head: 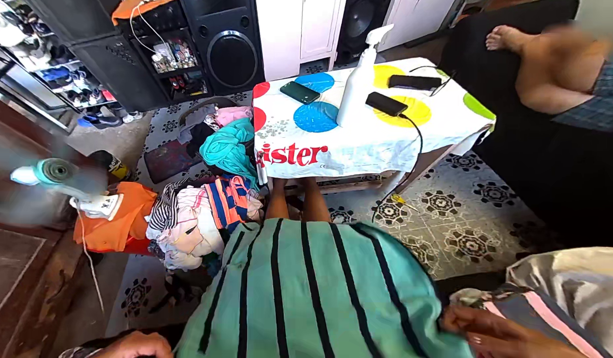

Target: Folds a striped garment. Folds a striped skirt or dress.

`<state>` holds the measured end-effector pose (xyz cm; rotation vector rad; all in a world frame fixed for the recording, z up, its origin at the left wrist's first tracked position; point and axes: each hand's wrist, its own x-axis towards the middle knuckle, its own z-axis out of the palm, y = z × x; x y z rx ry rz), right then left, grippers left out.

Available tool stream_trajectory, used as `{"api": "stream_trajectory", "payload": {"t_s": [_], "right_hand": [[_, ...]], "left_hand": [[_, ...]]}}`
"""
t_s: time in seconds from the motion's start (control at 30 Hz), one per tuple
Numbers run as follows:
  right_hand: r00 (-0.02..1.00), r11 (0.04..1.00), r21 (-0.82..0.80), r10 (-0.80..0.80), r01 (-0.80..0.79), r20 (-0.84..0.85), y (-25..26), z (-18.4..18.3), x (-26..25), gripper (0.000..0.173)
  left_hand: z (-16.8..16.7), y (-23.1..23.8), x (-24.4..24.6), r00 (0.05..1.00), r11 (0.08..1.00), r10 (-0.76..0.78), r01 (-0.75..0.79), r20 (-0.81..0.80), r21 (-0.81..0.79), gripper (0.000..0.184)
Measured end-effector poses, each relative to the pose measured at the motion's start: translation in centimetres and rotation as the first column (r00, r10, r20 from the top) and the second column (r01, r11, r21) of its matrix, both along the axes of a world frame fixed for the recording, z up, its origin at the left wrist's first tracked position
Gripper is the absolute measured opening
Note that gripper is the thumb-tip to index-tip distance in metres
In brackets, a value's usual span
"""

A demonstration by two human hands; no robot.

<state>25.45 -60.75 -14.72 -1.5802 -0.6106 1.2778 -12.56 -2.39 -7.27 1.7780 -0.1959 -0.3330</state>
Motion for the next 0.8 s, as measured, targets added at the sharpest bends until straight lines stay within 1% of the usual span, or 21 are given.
{"api": "stream_trajectory", "payload": {"t_s": [0.03, 0.07, 0.1, 0.13, 0.17, 0.2, 0.27, 0.33, 0.4, 0.47, 0.53, 0.57, 0.6, 0.67, 0.73, 0.8], "right_hand": [[0.996, 0.99, -0.114, 0.085, -0.081, 0.031, 0.0, -0.5, 0.1, 0.024], [0.991, 0.973, -0.215, 0.106, -0.086, 0.084, 0.6, -1.0, 0.3, 0.026], [0.98, 0.951, -0.309, 0.082, -0.022, 0.182, 1.7, -1.5, 0.6, 0.027], [0.946, 0.925, -0.372, 0.055, 0.073, 0.321, 3.3, -2.1, 0.9, 0.028], [0.891, 0.899, -0.406, 0.043, 0.163, 0.453, 5.3, -2.4, 1.4, 0.029], [0.823, 0.887, -0.396, 0.035, 0.236, 0.567, 7.3, -2.8, 2.0, 0.029], [0.701, 0.884, -0.34, 0.019, 0.322, 0.713, 11.8, -3.8, 3.1, 0.029], [0.638, 0.874, -0.347, 0.056, 0.339, 0.768, 16.4, -4.4, 3.7, 0.033], [0.604, 0.856, -0.424, 0.175, 0.297, 0.777, 20.3, -5.4, 4.1, 0.039], [0.562, 0.83, -0.501, 0.3, 0.244, 0.771, 22.8, -6.9, 4.4, 0.044], [0.52, 0.816, -0.532, 0.36, 0.228, 0.775, 24.3, -8.4, 4.8, 0.042], [0.522, 0.801, -0.557, 0.385, 0.22, 0.761, 24.9, -8.8, 5.0, 0.039], [0.548, 0.785, -0.584, 0.402, 0.207, 0.734, 25.4, -9.0, 5.4, 0.037], [0.663, 0.776, -0.611, 0.377, 0.156, 0.648, 25.7, -9.4, 6.7, 0.034], [0.792, 0.84, -0.531, 0.248, 0.111, 0.558, 25.1, -10.5, 8.9, 0.032], [0.883, 0.868, -0.484, 0.138, 0.109, 0.448, 24.6, -10.9, 10.2, 0.031]], "left_hand": [[-0.6, 0.1, 0.2, 0.999, 1.0, -0.015, 0.015, -0.046, -0.006, 0.046], [-1.4, 0.1, 0.9, 0.998, 1.0, 0.007, -0.007, -0.068, 0.004, 0.049], [-2.4, 0.1, 1.9, 0.996, 0.998, 0.059, -0.056, -0.07, 0.041, 0.047], [-3.4, -0.3, 3.4, 0.989, 0.987, 0.133, -0.127, -0.062, 0.099, 0.044], [-4.3, -1.0, 5.4, 0.976, 0.966, 0.211, -0.199, -0.06, 0.168, 0.042], [-5.2, -1.9, 7.8, 0.958, 0.938, 0.278, -0.255, -0.072, 0.233, 0.037], [-7.5, -3.6, 12.9, 0.931, 0.883, 0.354, -0.3, -0.093, 0.36, 0.031], [-10.5, -5.7, 17.4, 0.934, 0.831, 0.349, -0.267, -0.083, 0.488, 0.036], [-13.2, -8.4, 20.5, 0.945, 0.79, 0.304, -0.18, -0.119, 0.586, 0.046], [-15.4, -11.6, 21.8, 0.939, 0.741, 0.289, -0.094, -0.189, 0.665, 0.054], [-16.8, -14.4, 21.6, 0.921, 0.66, 0.314, -0.037, -0.231, 0.75, 0.056], [-17.4, -15.2, 21.4, 0.919, 0.612, 0.335, -0.045, -0.207, 0.79, 0.055], [-17.8, -15.4, 21.1, 0.919, 0.587, 0.351, -0.067, -0.179, 0.806, 0.054], [-18.1, -14.8, 20.9, 0.917, 0.61, 0.369, -0.115, -0.152, 0.784, 0.052], [-18.1, -14.1, 20.8, 0.909, 0.653, 0.38, -0.134, -0.169, 0.746, 0.051], [-18.0, -13.8, 20.9, 0.902, 0.676, 0.393, -0.152, -0.178, 0.721, 0.05]]}}
